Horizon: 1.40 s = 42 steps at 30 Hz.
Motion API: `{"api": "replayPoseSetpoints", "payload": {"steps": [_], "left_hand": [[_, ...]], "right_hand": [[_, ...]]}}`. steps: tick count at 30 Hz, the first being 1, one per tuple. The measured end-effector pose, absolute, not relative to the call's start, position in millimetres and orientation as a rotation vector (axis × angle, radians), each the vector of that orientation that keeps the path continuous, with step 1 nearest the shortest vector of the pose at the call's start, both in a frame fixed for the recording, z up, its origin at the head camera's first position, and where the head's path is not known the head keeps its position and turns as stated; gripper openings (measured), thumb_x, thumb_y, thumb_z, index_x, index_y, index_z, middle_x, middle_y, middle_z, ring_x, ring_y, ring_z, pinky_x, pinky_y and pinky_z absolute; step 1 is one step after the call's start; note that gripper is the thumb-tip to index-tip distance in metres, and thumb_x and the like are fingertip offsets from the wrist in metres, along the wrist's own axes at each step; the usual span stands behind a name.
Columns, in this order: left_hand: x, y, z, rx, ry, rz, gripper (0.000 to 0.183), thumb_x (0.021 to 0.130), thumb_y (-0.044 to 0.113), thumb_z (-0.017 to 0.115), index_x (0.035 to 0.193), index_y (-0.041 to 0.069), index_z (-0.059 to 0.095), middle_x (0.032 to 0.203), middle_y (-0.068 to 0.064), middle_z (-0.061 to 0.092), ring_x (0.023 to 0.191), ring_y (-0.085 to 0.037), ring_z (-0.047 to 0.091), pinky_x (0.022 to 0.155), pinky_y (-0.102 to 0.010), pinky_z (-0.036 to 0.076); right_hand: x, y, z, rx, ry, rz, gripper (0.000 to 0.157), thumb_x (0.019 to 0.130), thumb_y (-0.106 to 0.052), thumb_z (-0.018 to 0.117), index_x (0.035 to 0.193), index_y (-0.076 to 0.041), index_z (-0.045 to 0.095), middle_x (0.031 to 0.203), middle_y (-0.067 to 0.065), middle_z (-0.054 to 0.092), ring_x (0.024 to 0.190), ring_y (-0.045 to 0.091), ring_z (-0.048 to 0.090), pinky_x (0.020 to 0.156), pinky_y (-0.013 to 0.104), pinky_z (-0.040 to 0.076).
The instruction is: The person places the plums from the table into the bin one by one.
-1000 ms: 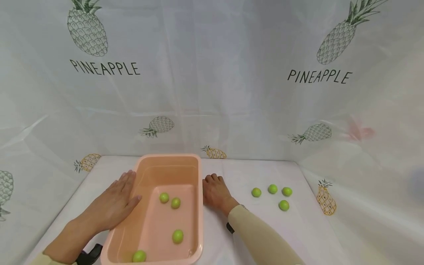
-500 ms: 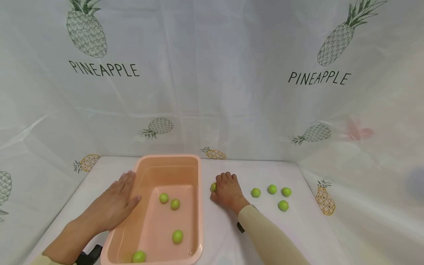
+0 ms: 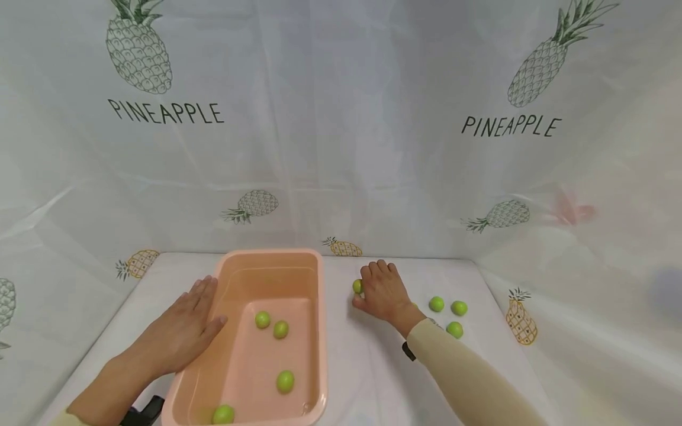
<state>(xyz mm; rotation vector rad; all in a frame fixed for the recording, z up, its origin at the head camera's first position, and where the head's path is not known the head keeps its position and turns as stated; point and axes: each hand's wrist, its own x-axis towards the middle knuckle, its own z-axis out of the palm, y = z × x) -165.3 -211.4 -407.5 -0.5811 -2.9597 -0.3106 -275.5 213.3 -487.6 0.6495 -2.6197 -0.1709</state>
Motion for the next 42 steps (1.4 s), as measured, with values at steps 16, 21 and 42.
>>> {"api": "replayPoseSetpoints", "payload": {"steps": [16, 21, 42], "left_hand": [[-161.6, -207.4, -408.4, -0.536, -2.960, -0.267, 0.076, 0.108, 0.037, 0.056, 0.158, -0.015, 0.031, 0.166, -0.034, 0.031, 0.154, -0.051, 0.031, 0.123, -0.066, 0.032], [-162.3, -206.9, -406.6, -0.538, -2.966, -0.237, 0.076, 0.108, 0.037, 0.056, 0.158, -0.015, 0.032, 0.165, -0.034, 0.033, 0.153, -0.052, 0.033, 0.123, -0.066, 0.031], [-163.3, -207.0, -406.5, -0.545, -2.966, -0.241, 0.079, 0.107, 0.039, 0.058, 0.158, -0.016, 0.031, 0.165, -0.034, 0.032, 0.154, -0.052, 0.032, 0.123, -0.066, 0.032]], "right_hand": [[-256.8, 170.3, -401.8, 0.588, -2.599, 0.172, 0.028, 0.079, -0.030, 0.072, 0.080, -0.012, 0.050, 0.072, -0.001, 0.044, 0.068, 0.021, 0.040, 0.063, 0.033, 0.032], [-244.8, 133.8, -378.2, 0.651, -2.605, 0.212, 0.029, 0.081, -0.032, 0.075, 0.082, -0.013, 0.053, 0.073, -0.002, 0.046, 0.071, 0.020, 0.043, 0.063, 0.033, 0.035], [-238.4, 56.3, -412.8, 0.832, -2.604, -0.014, 0.034, 0.087, -0.042, 0.073, 0.096, -0.011, 0.062, 0.086, 0.000, 0.058, 0.088, 0.020, 0.054, 0.075, 0.035, 0.049]]}}
